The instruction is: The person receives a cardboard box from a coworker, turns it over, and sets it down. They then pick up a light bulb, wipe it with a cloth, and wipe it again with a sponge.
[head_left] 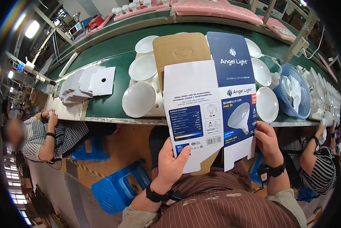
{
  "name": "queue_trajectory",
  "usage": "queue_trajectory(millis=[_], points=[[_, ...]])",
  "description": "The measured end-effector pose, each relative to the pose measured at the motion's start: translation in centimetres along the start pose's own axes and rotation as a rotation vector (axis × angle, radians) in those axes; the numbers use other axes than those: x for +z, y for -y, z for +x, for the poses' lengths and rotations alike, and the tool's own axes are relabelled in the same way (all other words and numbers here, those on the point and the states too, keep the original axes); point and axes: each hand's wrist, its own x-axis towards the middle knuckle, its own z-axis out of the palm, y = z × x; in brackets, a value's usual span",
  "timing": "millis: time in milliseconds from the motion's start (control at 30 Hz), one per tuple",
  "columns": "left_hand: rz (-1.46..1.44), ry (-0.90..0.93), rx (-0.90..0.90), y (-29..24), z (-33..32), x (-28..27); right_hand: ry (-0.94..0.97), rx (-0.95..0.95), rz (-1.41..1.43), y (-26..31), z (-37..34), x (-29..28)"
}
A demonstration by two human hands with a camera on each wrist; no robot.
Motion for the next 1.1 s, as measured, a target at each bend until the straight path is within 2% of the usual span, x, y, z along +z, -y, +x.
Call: queue_trajectory(millis=[367, 600, 833, 1100], points=[[0.005, -0.032, -0.031, 0.1, 0.1, -0.2, 0.04, -0.027, 0.0, 0.1, 0.1, 0.0], [0.02, -0.01, -0.006, 0.1, 0.1, -0.2, -0.001, -0.024, -0.011, 0.2, -0.1, 0.1], [0.016, -0.006, -0.009, 0.0, 0.3, 0.0, 0.064, -0.069, 0.022, 0.0, 0.3, 0.1], [0.075, 0.145, -0.033, 0.3, -0.1, -0.7, 0.014, -0.109, -0.018, 0.6, -0.1, 1.0]])
